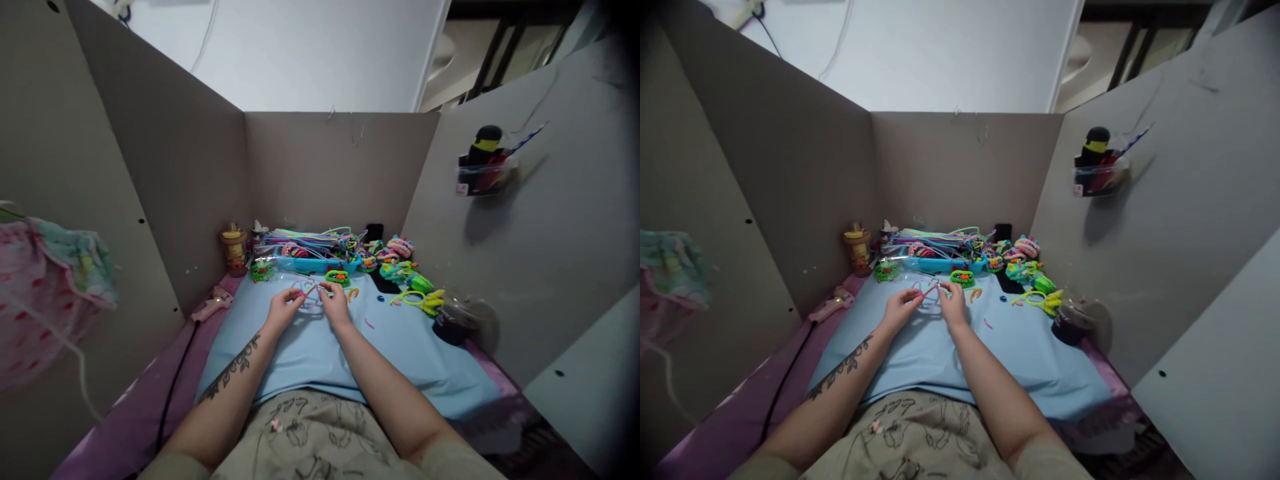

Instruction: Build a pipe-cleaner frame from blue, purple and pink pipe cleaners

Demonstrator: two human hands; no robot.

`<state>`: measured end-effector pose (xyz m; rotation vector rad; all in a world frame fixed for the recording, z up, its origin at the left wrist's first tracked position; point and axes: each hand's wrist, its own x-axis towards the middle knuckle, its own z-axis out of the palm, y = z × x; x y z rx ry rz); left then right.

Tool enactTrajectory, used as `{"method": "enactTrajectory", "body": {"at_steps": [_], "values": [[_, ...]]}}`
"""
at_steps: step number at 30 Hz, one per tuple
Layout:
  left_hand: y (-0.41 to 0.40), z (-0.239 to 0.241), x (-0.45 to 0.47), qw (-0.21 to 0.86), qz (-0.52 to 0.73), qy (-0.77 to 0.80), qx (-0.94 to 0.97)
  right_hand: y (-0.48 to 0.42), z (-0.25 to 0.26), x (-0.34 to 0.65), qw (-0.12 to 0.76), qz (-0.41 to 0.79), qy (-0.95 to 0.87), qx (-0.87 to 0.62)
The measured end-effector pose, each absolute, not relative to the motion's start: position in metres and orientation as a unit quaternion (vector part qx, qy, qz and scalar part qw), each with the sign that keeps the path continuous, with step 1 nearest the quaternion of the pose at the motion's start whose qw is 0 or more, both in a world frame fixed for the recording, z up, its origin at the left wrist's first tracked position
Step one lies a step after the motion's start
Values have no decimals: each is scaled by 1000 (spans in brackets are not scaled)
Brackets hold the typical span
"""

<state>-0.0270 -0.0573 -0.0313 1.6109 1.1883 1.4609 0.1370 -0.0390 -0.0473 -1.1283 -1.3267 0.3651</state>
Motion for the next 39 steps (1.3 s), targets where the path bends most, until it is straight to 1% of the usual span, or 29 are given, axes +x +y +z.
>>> {"method": "enactTrajectory", "body": {"at_steps": [4,9,14,18,23,27,30,39], "values": [[-55,-35,-26,356,552,433,618,-34,-53,136,623,168,-589,-487],[-54,-36,-27,360,554,421,621,-29,-59,133,612,178,-594,-491],[-53,-38,-27,339,556,428,626,-37,-49,137,631,151,-578,-495],[-54,-38,-27,315,550,438,637,-52,-36,135,640,143,-599,-459],[-55,-37,-28,292,544,445,649,-59,-34,128,633,187,-625,-417],[-55,-37,-29,277,537,447,660,-50,-41,127,617,237,-625,-415],[-55,-37,-30,261,538,448,664,-45,-45,129,605,252,-627,-421],[-59,-32,-28,236,545,437,676,-43,-46,128,608,206,-614,-459]]}}
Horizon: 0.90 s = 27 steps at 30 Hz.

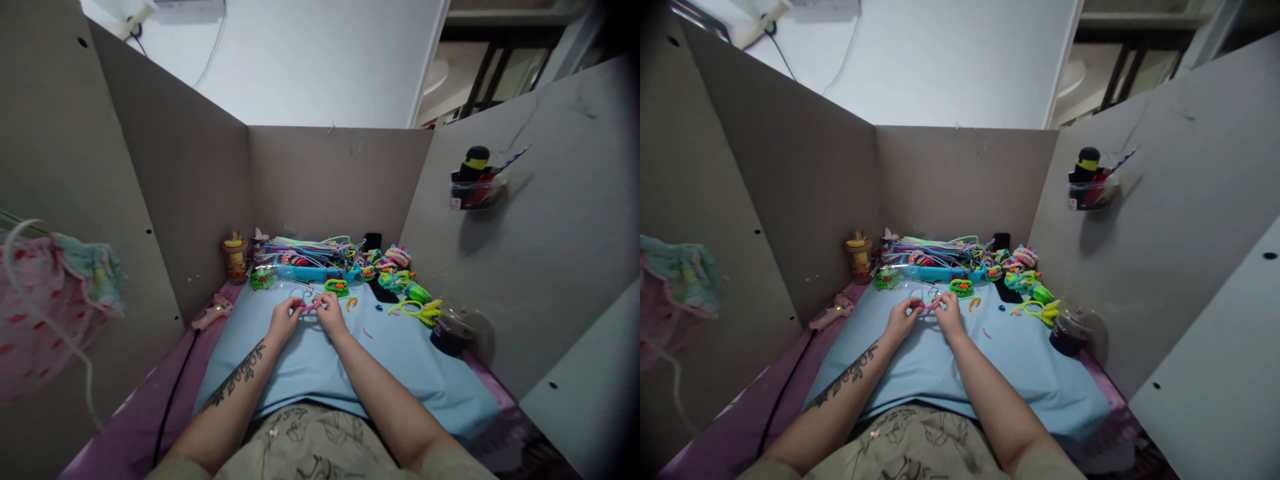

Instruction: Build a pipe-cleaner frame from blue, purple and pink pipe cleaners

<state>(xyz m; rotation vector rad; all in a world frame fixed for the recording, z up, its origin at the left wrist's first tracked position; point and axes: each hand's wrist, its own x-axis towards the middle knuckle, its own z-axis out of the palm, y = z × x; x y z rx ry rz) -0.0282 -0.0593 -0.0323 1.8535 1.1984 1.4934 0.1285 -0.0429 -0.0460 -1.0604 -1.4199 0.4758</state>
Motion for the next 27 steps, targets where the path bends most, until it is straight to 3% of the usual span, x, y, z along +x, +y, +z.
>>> {"method": "enactTrajectory", "body": {"at_steps": [27], "values": [[-50,-32,-30,249,563,453,645,-33,-58,117,507,161,-700,-476]]}}
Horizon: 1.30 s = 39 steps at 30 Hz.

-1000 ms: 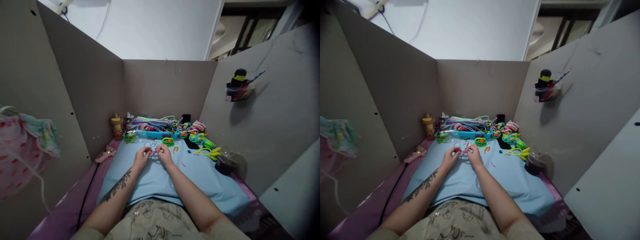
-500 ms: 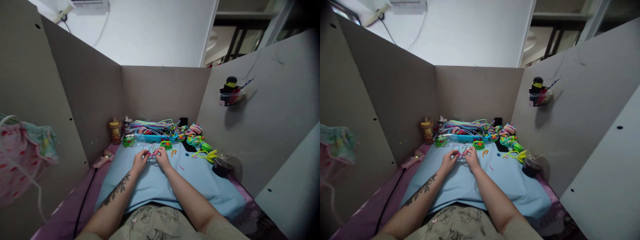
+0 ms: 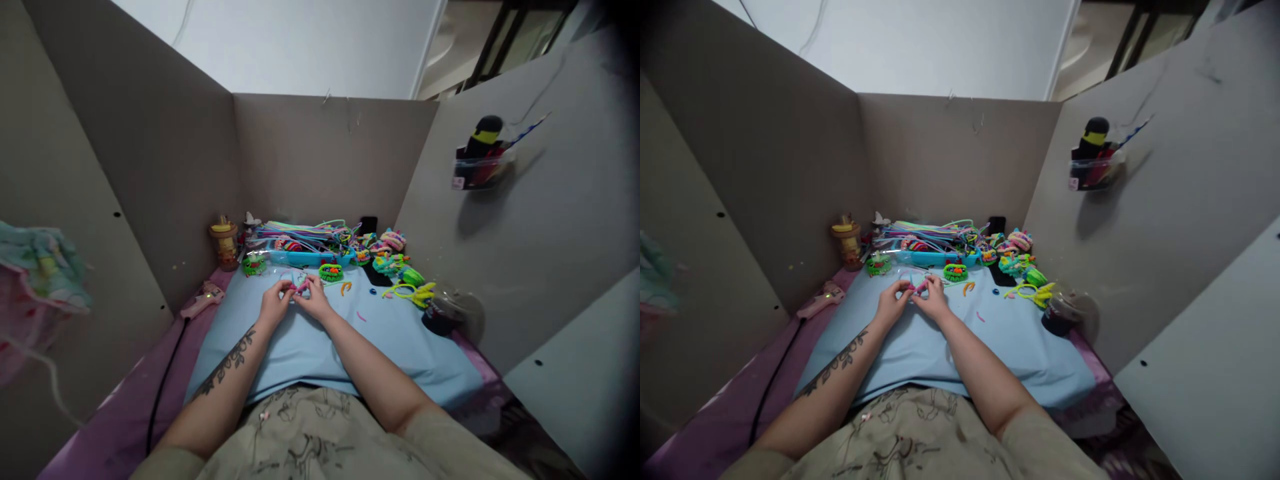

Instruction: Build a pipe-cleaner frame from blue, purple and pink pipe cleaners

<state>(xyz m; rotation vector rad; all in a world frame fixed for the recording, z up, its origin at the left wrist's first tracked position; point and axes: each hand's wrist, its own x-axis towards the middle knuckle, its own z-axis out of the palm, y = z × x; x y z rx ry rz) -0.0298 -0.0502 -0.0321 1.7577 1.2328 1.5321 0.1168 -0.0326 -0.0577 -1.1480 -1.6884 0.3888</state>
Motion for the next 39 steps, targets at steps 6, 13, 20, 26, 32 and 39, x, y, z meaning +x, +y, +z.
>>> {"method": "enactTrajectory", "body": {"at_steps": [6,13,20,26,32,39], "values": [[-49,-32,-30,268,571,459,626,-34,-59,116,502,158,-708,-470],[-48,-31,-31,305,579,467,595,-35,-55,117,518,135,-710,-457],[-45,-32,-30,381,582,478,536,-45,-44,121,544,117,-690,-463],[-43,-32,-32,429,603,460,491,-55,-37,120,538,135,-711,-433],[-37,-33,-36,414,636,460,462,-71,-32,115,511,203,-760,-345],[-46,-29,-31,408,608,454,508,-71,-31,120,530,204,-746,-346]]}}
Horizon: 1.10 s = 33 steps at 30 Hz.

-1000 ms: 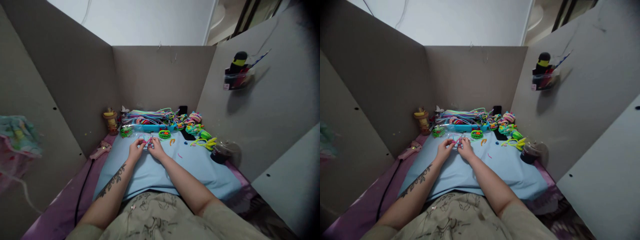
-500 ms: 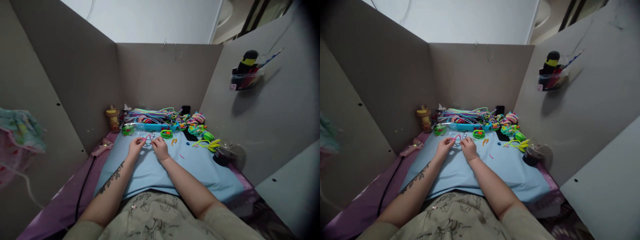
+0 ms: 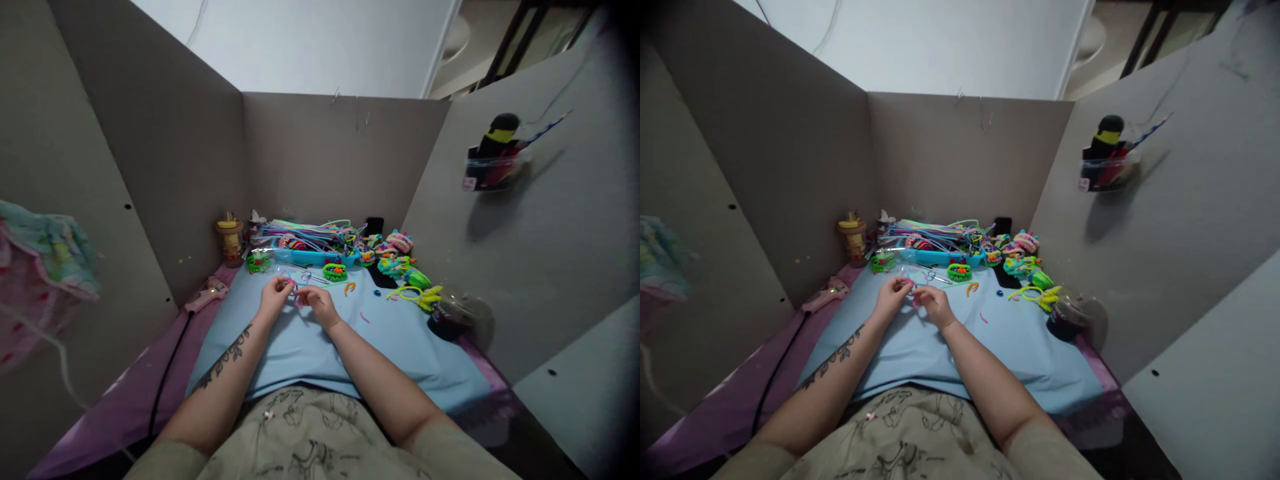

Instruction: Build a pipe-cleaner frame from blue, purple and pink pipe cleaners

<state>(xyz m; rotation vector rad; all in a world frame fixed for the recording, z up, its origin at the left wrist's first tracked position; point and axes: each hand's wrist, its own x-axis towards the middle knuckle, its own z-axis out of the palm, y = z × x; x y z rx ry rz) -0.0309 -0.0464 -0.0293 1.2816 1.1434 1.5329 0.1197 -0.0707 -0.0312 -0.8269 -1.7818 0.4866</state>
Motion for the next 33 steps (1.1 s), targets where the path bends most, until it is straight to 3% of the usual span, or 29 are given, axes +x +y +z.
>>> {"method": "enactTrajectory", "body": {"at_steps": [5,14,33], "values": [[-55,-26,-25,419,588,431,541,-55,-35,122,576,115,-694,-416],[-51,-31,-27,427,587,409,553,-47,-37,117,546,37,-721,-424],[-53,-30,-27,422,585,417,553,-46,-37,117,541,30,-732,-413]]}}
